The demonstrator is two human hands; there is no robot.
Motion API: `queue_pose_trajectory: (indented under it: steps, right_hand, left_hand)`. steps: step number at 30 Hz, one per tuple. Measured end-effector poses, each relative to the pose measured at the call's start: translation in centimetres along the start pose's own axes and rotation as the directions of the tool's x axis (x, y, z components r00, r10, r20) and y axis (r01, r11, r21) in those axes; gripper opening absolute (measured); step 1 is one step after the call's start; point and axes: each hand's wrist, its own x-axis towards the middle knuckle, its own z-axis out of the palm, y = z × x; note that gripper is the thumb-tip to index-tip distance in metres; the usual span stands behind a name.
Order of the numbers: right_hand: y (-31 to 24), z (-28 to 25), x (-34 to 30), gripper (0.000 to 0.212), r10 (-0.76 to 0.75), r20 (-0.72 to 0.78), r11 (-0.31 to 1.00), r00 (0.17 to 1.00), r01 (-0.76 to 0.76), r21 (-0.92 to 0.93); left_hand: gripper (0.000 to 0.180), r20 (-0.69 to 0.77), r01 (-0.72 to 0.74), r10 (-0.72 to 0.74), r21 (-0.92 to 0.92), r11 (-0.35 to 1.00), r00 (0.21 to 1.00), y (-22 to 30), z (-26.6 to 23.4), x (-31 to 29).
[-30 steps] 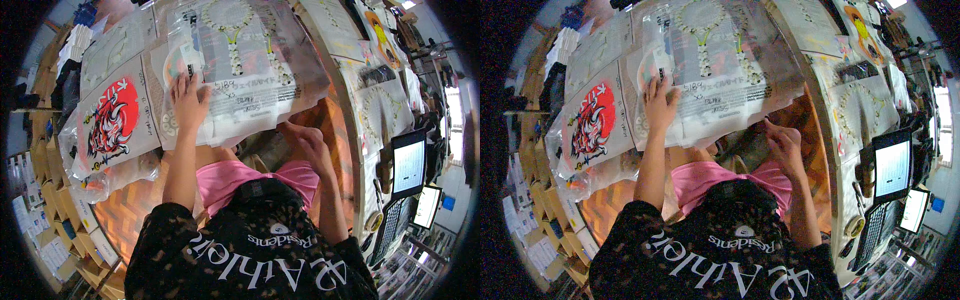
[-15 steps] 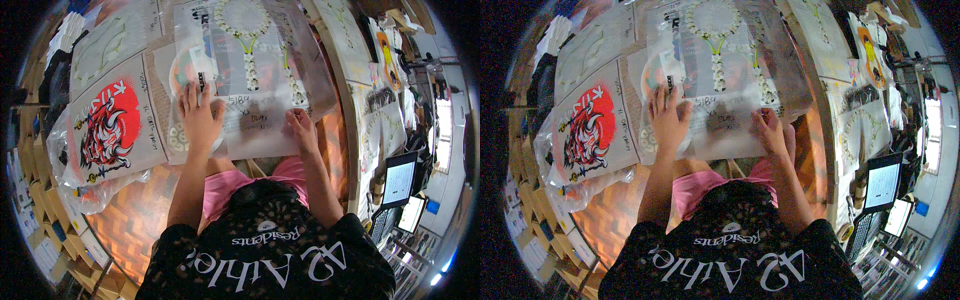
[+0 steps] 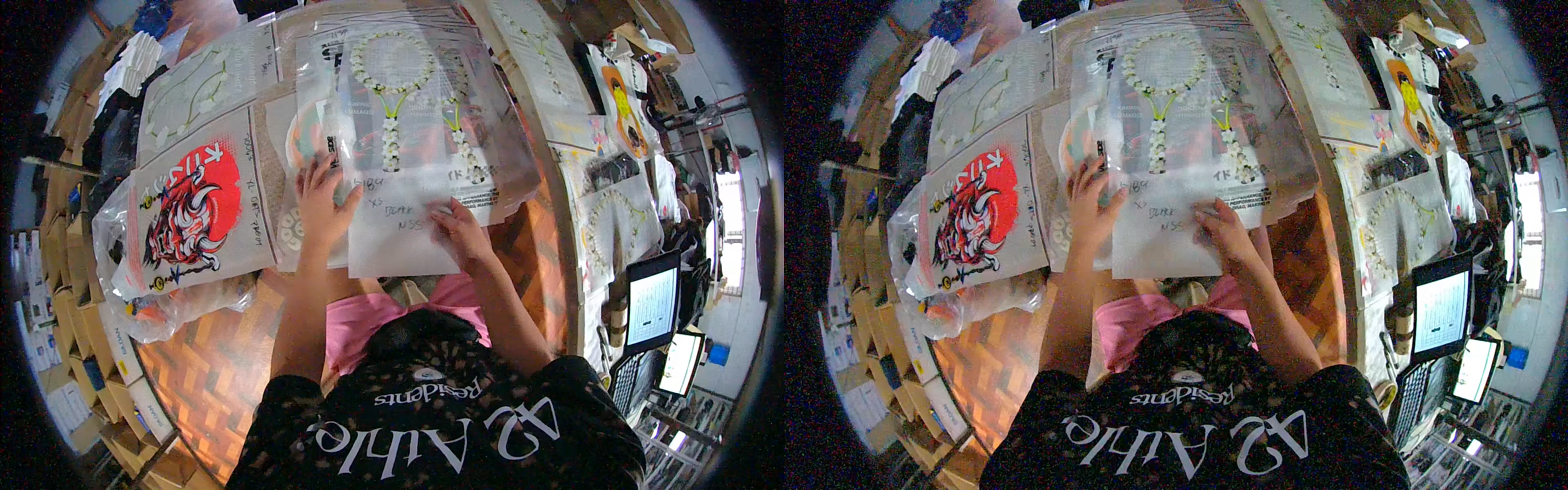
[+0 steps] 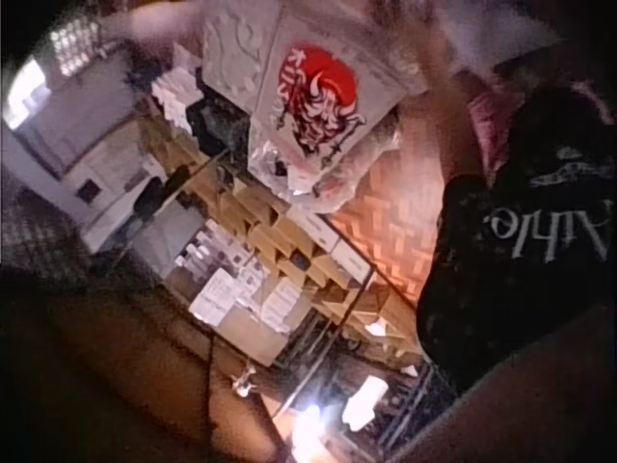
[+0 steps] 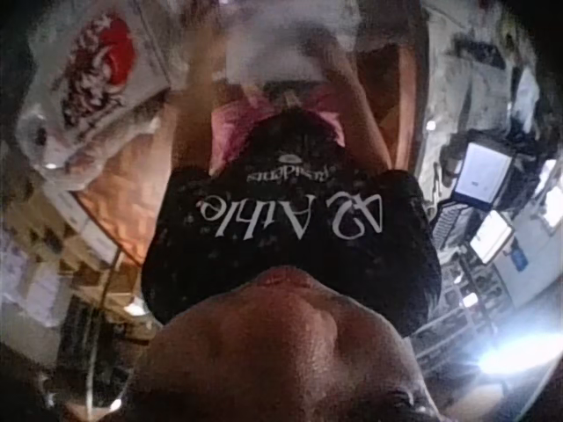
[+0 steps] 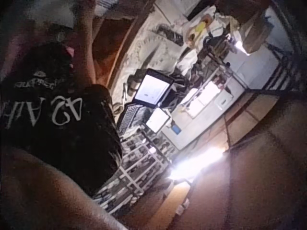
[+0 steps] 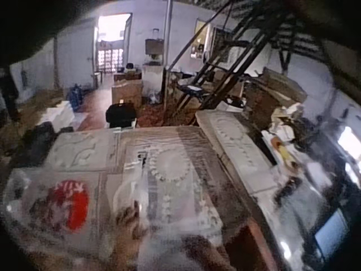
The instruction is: The person sorts and organizes various printed garment transfers by picking them up from a pile, turning them over, and stacking them onto different piles on the table.
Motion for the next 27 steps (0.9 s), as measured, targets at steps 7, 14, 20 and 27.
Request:
queue_pose_trajectory:
  steps: [7, 14, 20, 27]
  right_hand:
    - [-2.7, -3.5, -1.0, 0.031, -0.100, 0.073, 0.989, 0.992, 0.107, -0.098]
    - [6.6, -16.4, -0.7, 0.028, -0.358, 0.046, 0.803, 0.933, 0.333, -0.495]
    - [14.3, -23.9, 0.0, 0.022, -0.190, -0.179, 0.950, 0.965, 0.135, -0.280]
    - [14.5, -25.2, 0.5, 0.021, -0.223, -0.250, 0.955, 0.942, 0.160, -0.248]
  left_hand:
    - [0.022, -0.050, 0.003, -0.006, -0.057, 0.998, 0.999, -0.9, 0.6, -0.1]
    - [0.020, -0.064, 0.110, -0.117, -0.105, 0.988, 0.991, 0.0, 0.3, -0.6]
    - [0.021, -0.050, 0.061, -0.064, -0.064, 0.996, 0.997, -1.3, 1.1, -0.7]
    - [0.023, -0.084, 0.018, -0.023, -0.053, 0.998, 0.996, -1.6, 1.5, -0.3]
